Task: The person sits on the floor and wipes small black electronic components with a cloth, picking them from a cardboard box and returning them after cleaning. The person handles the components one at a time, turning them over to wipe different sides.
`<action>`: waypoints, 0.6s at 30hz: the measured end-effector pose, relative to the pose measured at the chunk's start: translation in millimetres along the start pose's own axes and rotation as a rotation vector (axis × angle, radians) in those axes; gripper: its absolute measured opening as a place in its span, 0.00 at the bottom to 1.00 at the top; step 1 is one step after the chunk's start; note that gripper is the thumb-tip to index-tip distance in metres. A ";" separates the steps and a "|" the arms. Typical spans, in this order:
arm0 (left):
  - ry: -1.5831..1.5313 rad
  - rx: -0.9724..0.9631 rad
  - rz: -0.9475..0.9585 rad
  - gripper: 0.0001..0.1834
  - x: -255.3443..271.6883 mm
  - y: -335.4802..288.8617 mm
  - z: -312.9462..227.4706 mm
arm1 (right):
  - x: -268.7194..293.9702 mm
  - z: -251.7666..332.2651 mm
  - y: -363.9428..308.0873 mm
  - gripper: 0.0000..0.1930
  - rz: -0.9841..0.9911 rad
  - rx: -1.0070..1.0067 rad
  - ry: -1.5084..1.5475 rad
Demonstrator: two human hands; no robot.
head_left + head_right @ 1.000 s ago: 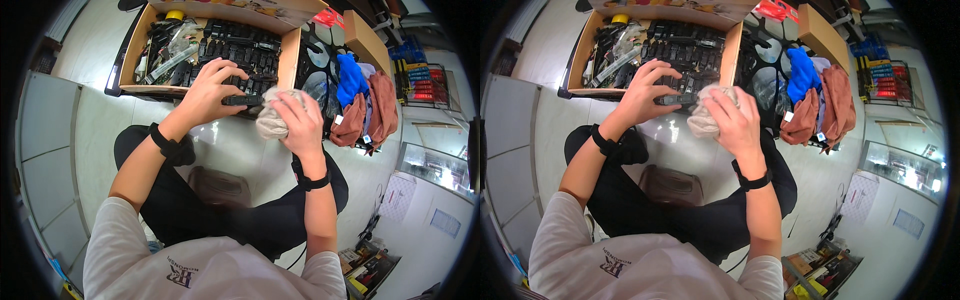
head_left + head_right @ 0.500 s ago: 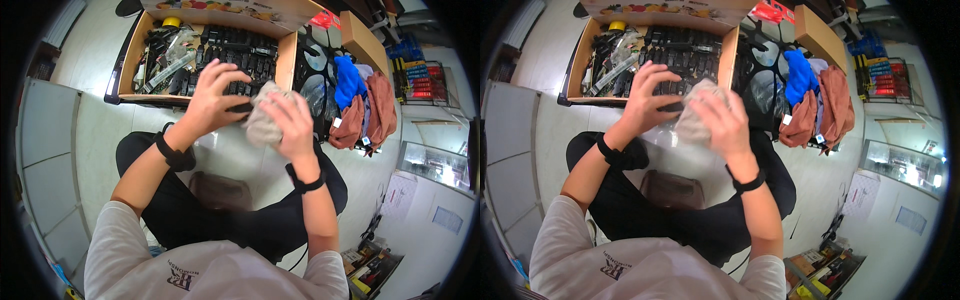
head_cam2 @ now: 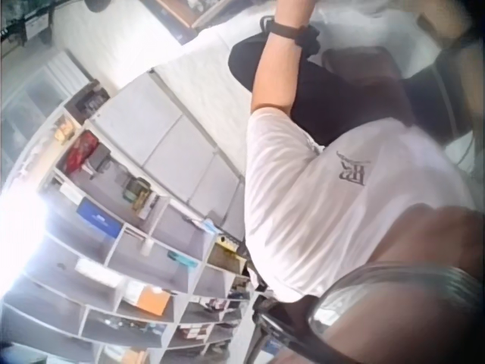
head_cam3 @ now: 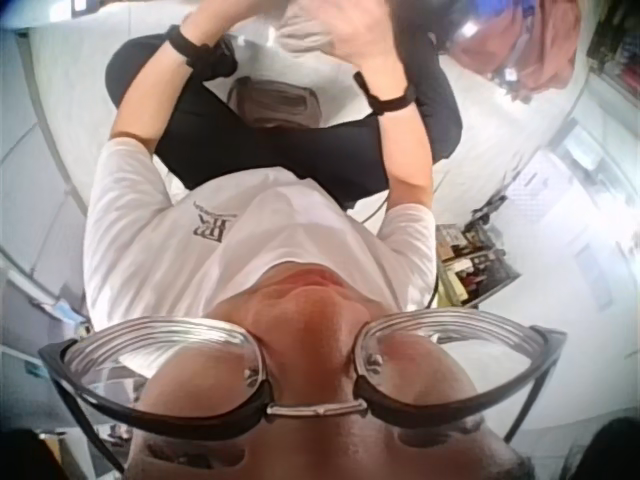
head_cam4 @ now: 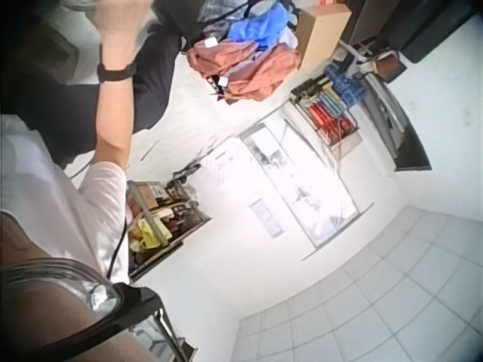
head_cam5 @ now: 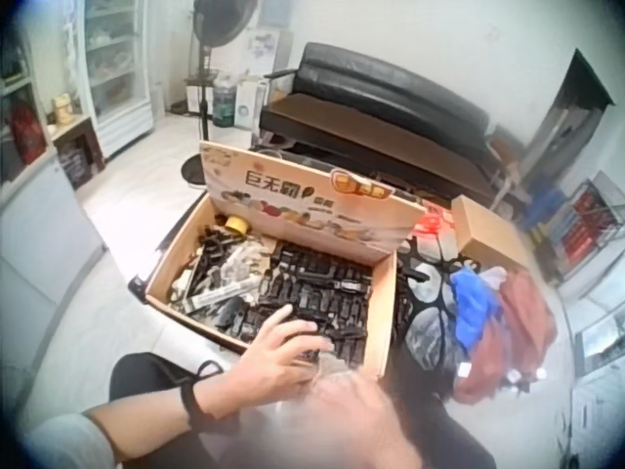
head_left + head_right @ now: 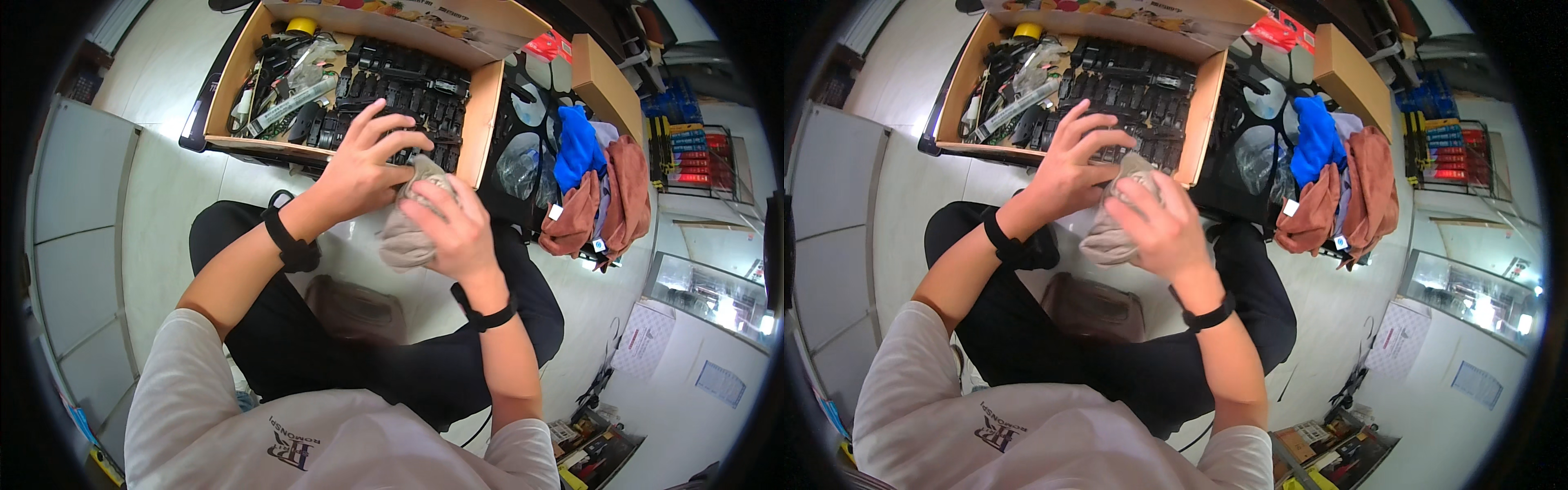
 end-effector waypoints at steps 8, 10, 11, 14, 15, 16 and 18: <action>-0.018 0.035 -0.128 0.19 21.3 0.0 10.9 | 18.1 -50.0 -1.4 0.28 0.116 -0.183 -0.026; -0.037 0.052 -0.106 0.19 21.5 0.4 14.1 | 22.7 -36.5 3.0 0.28 0.140 -0.157 0.028; -0.051 0.062 -0.096 0.19 19.3 1.6 12.8 | 24.1 -30.9 2.6 0.28 0.126 -0.160 0.027; -0.131 0.049 -0.069 0.20 12.2 2.1 3.9 | 8.7 -20.9 -0.8 0.26 0.186 -0.085 -0.034; -0.144 0.043 -0.064 0.21 10.1 1.2 0.9 | 8.8 -20.5 -0.3 0.26 0.190 -0.086 -0.037; -0.134 0.027 -0.027 0.19 6.7 -1.5 2.7 | 10.0 -20.5 0.6 0.25 0.194 -0.087 -0.039; -0.150 0.103 0.006 0.21 8.6 1.1 5.7 | 13.1 -21.3 3.5 0.23 0.186 -0.091 -0.049</action>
Point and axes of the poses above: each hand's wrist, its own y-axis towards the middle knuckle, its own x-axis out of the back of the hand, z = x × y, the point moved 8 cm from there along y, towards the middle knuckle, and after that the axes turned 7 degrees about -z, right-handed, at the moved point
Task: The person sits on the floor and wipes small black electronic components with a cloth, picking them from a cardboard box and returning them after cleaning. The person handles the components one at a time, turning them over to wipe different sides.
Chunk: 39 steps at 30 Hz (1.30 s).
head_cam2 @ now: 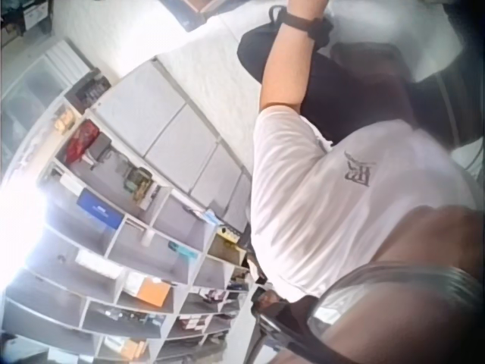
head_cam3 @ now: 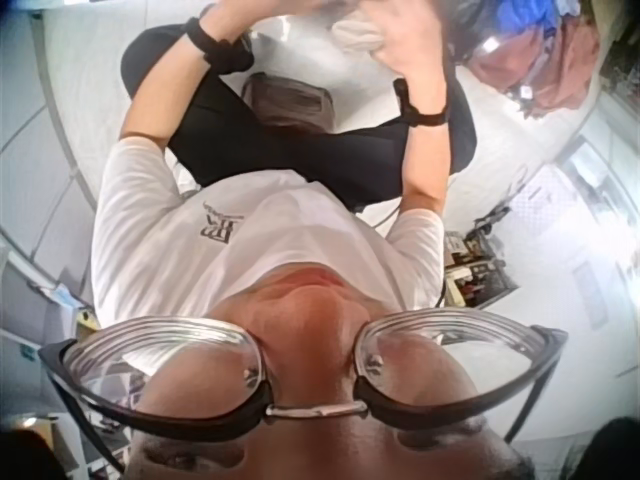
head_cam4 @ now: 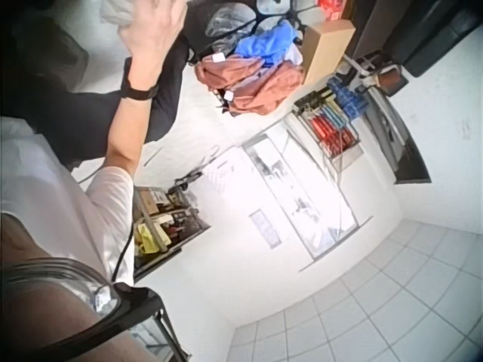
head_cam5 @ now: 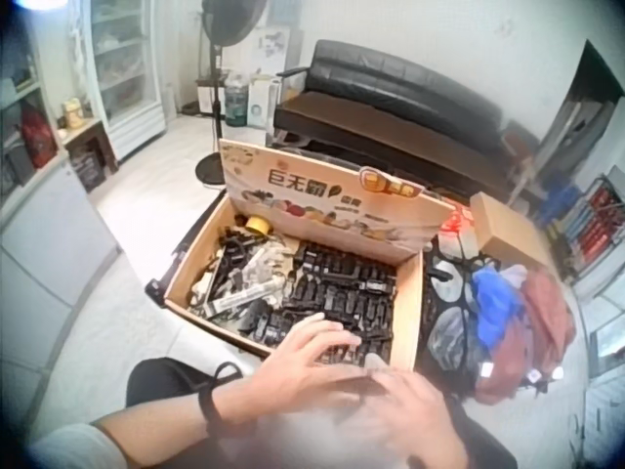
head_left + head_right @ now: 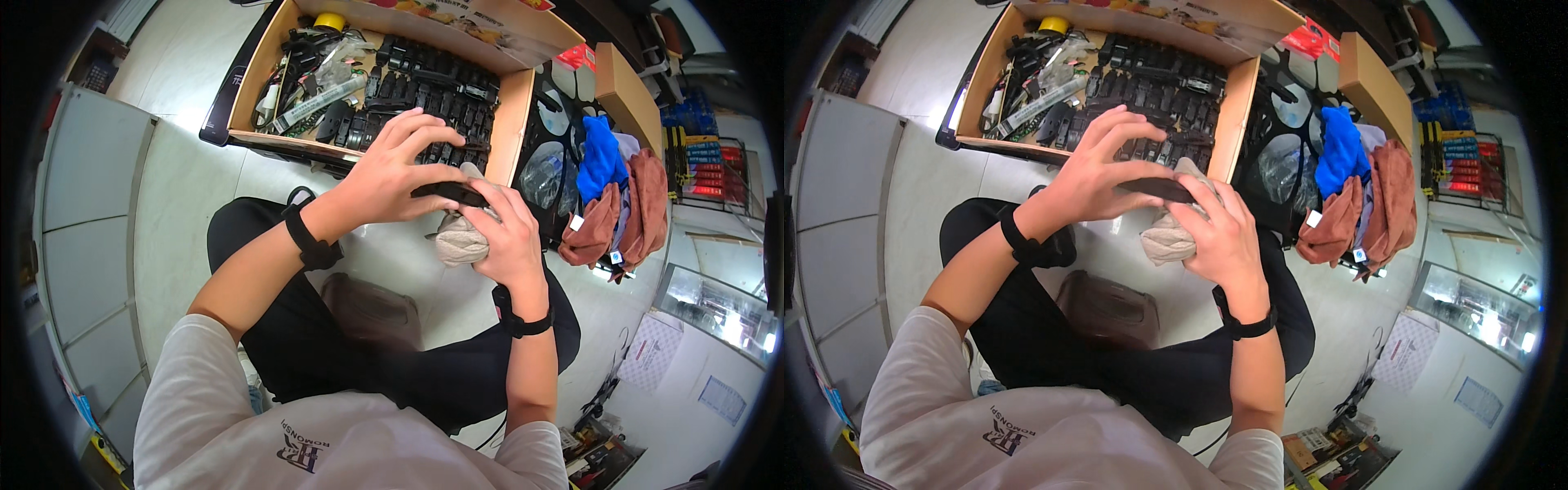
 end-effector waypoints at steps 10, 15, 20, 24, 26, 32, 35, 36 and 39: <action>0.018 0.087 -0.053 0.18 8.0 -0.3 10.3 | 13.6 -16.0 -0.1 0.27 -0.086 0.039 -0.059; 0.045 0.037 -0.065 0.12 4.6 2.0 9.3 | 50.0 -7.6 9.3 0.29 -0.318 0.037 0.007; 0.093 -0.046 0.037 0.13 -1.3 -1.2 -5.1 | -0.2 50.3 16.1 0.29 -0.044 0.230 0.031; 0.051 -0.021 -0.083 0.18 15.5 3.0 -1.9 | 17.2 0.6 24.3 0.30 -0.107 0.027 0.029; 0.062 -0.024 -0.067 0.18 15.9 1.4 -1.0 | 17.9 4.6 22.5 0.29 -0.116 0.031 0.079; 0.065 -0.045 -0.127 0.11 21.2 -2.1 -3.3 | 1.2 40.0 19.6 0.27 -0.124 0.102 0.106; 0.109 -0.059 -0.180 0.16 36.6 2.0 -0.1 | 6.2 -14.1 22.0 0.29 -0.144 -0.124 0.138; 0.107 -0.028 -0.167 0.17 37.6 2.0 0.3 | 10.4 -19.1 21.5 0.29 -0.136 -0.123 0.089; 0.142 -0.015 -0.140 0.17 31.7 -5.3 0.2 | 24.3 6.9 27.9 0.27 -0.188 0.003 0.109</action>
Point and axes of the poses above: each hand's wrist, its own y-axis towards the middle knuckle, its own x-axis out of the back of the hand, z = x × y, the point moved 8 cm from there along y, towards the middle knuckle, and after that the axes turned 7 degrees about -z, right-handed, at the moved point
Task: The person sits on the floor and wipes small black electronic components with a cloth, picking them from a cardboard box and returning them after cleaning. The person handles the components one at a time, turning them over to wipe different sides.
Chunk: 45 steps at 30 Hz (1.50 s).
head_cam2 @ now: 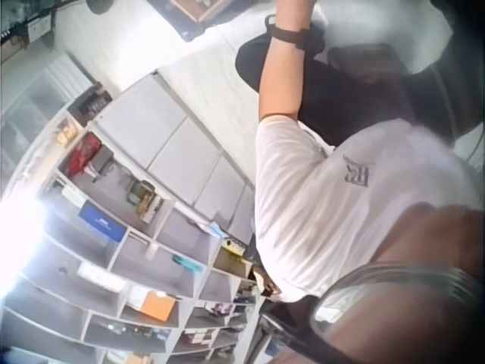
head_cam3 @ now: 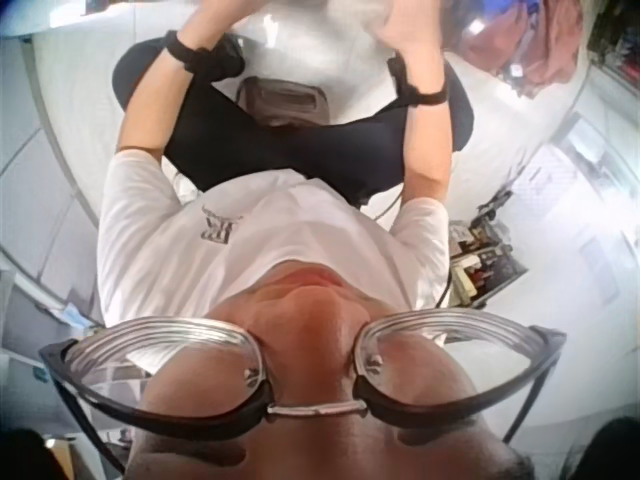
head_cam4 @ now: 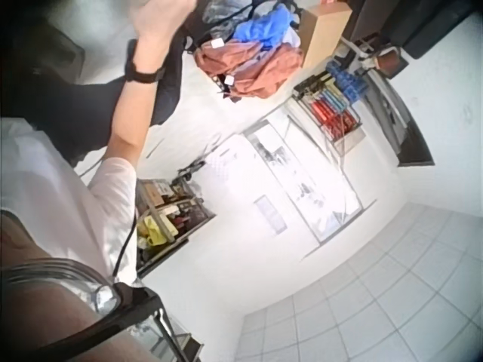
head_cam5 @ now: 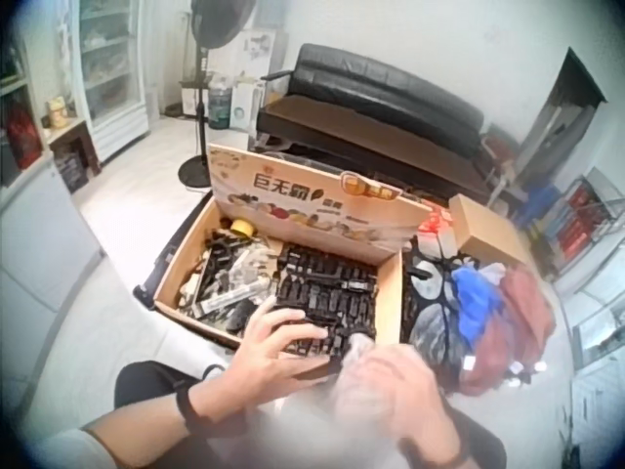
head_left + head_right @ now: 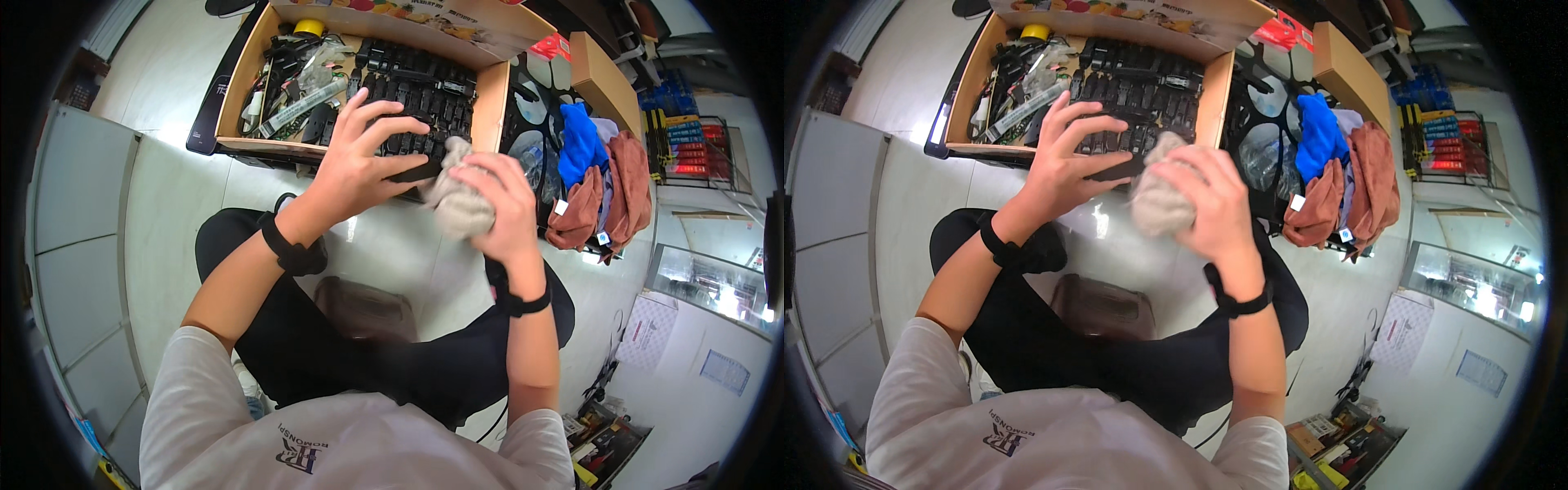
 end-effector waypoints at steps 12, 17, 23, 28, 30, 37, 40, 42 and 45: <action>0.006 -0.032 -0.008 0.27 -9.2 4.0 -2.5 | 4.8 -31.9 -26.7 0.30 0.105 -0.121 -0.079; -0.131 -0.073 0.076 0.29 -32.0 6.0 -14.2 | -4.5 -9.7 -36.7 0.30 0.181 -0.063 -0.024; -0.205 0.097 0.130 0.29 -45.6 13.8 -14.1 | 10.7 -15.7 -43.7 0.28 0.057 0.011 -0.208; -0.213 0.056 0.115 0.22 -57.9 9.8 -12.2 | 20.4 -25.3 -49.1 0.27 0.084 -0.069 -0.251; -0.166 0.039 0.090 0.20 -56.7 12.7 -14.5 | 37.2 -32.7 -51.1 0.28 -0.006 -0.116 -0.263; -0.042 -0.115 0.175 0.18 -65.4 3.6 -36.7 | 16.9 30.9 -46.1 0.21 -0.079 0.122 -0.261; -0.101 -0.046 0.058 0.19 -55.8 14.3 -38.9 | 35.2 -13.2 -52.7 0.22 -0.117 -0.102 -0.256; -0.072 -0.052 0.036 0.19 -51.4 18.3 -33.1 | 42.6 -23.9 -53.7 0.27 -0.115 -0.122 -0.285; -0.100 -0.054 0.113 0.19 -58.5 9.4 -36.5 | 37.6 2.4 -52.8 0.30 -0.096 -0.023 -0.146</action>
Point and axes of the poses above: each hand's wrist, its own y-axis towards the middle knuckle, its own x-axis out of the back of the hand, z = x × y, the point moved 8 cm from there along y, towards the middle knuckle, and after that the axes turned 7 degrees about -z, right-handed, at the moved point
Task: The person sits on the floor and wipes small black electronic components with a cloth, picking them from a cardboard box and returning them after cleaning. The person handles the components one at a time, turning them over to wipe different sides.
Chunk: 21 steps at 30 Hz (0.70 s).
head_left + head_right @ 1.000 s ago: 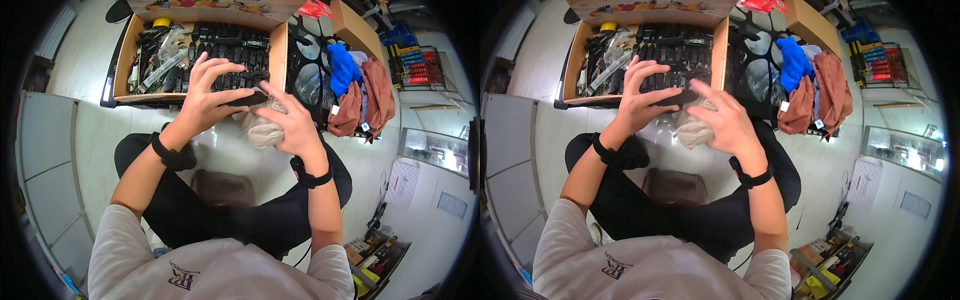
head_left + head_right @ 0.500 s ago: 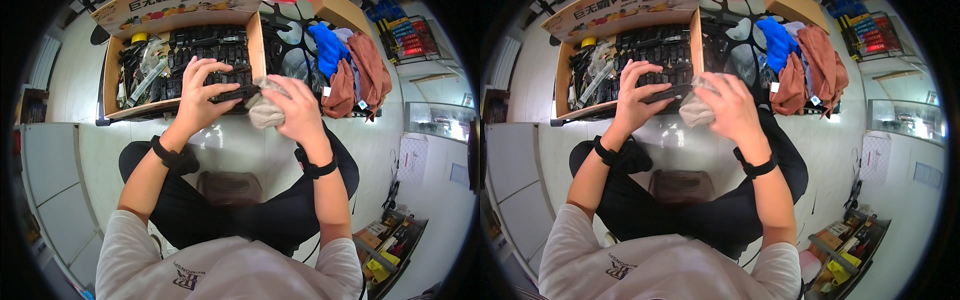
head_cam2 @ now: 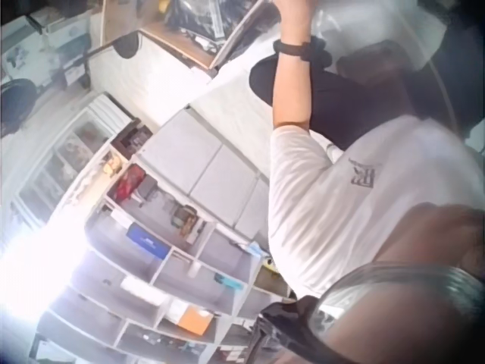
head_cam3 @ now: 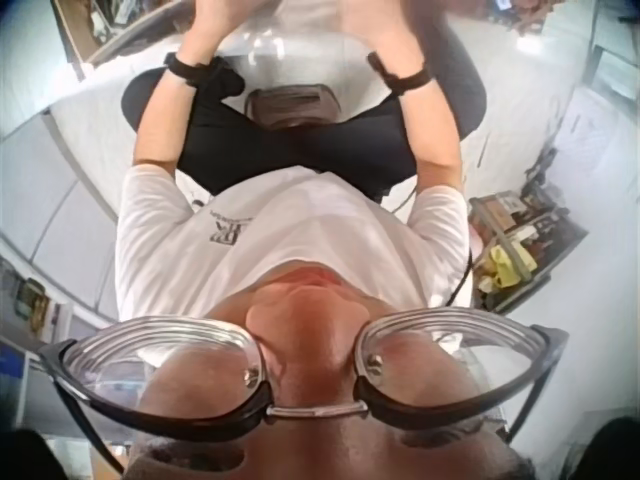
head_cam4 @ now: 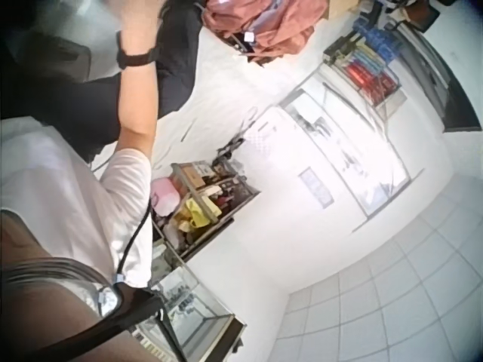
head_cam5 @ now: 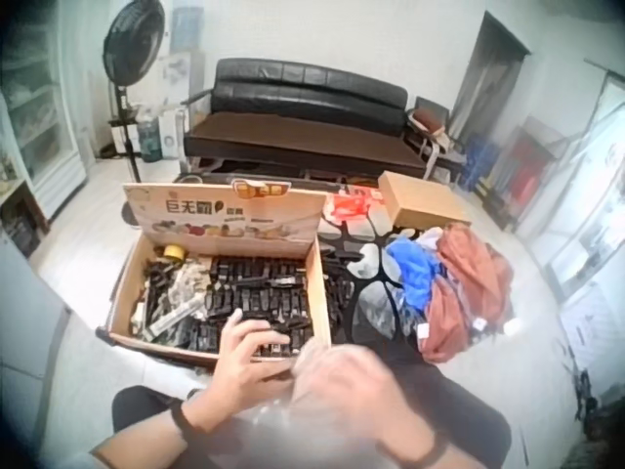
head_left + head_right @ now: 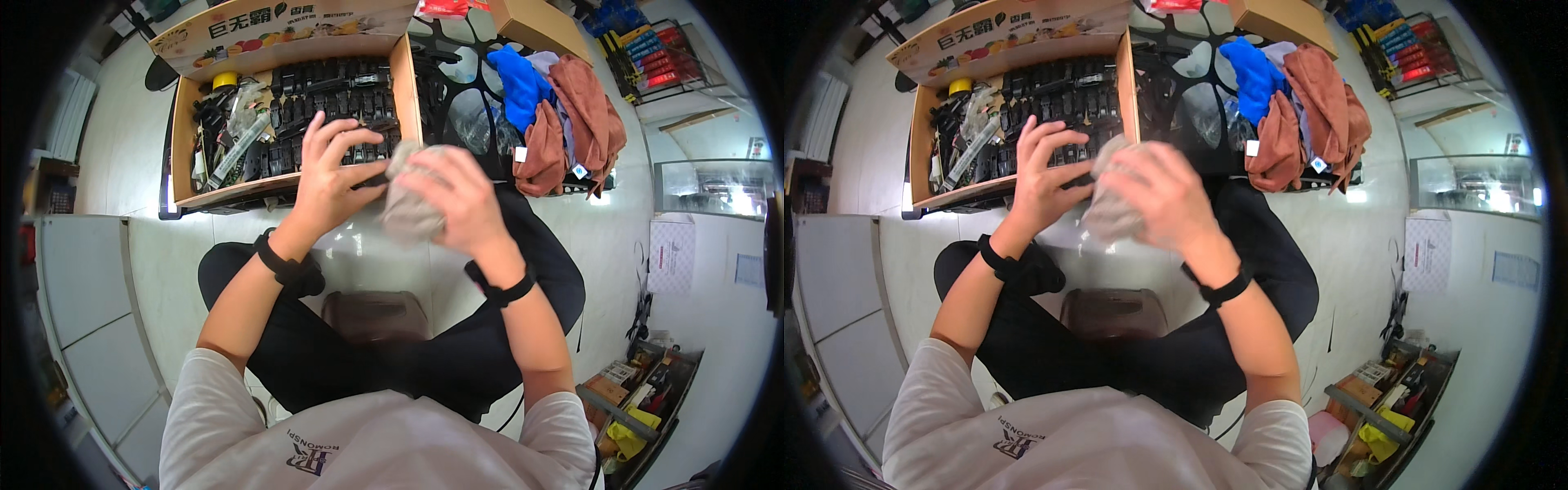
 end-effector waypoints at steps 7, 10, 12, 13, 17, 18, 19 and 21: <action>0.016 0.002 -0.063 0.19 13.1 0.8 5.7 | -12.6 -27.7 -2.3 0.30 0.151 -0.197 -0.119; 0.003 -0.007 -0.070 0.23 17.7 0.1 11.4 | -5.1 -33.3 -1.5 0.29 0.203 -0.138 -0.067; -0.032 0.007 -0.050 0.23 17.5 -3.5 11.0 | -5.5 -18.2 -2.0 0.29 0.264 -0.097 0.034; -0.048 0.013 -0.052 0.23 16.7 -4.2 10.0 | -13.0 -11.7 -3.2 0.29 0.314 -0.066 0.053; -0.086 0.019 -0.009 0.23 12.5 -3.1 9.2 | -24.2 -5.3 -3.3 0.28 0.264 -0.020 0.008; -0.089 0.024 -0.001 0.23 12.7 -2.8 10.5 | -24.4 -5.4 -1.0 0.28 0.255 -0.013 -0.008; -0.077 0.012 0.002 0.23 14.3 -3.5 10.4 | -24.3 -5.3 -0.7 0.28 0.255 -0.033 0.012; -0.051 -0.010 -0.001 0.22 16.1 -3.5 9.9 | -22.5 -7.6 0.1 0.27 0.259 -0.065 0.047</action>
Point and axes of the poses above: each hand's wrist, its own y-axis towards the middle knuckle, its own x-axis out of the back of the hand, z = x × y, the point moved 8 cm from there along y, towards the middle knuckle, and after that the axes turned 7 degrees about -z, right-handed, at the moved point
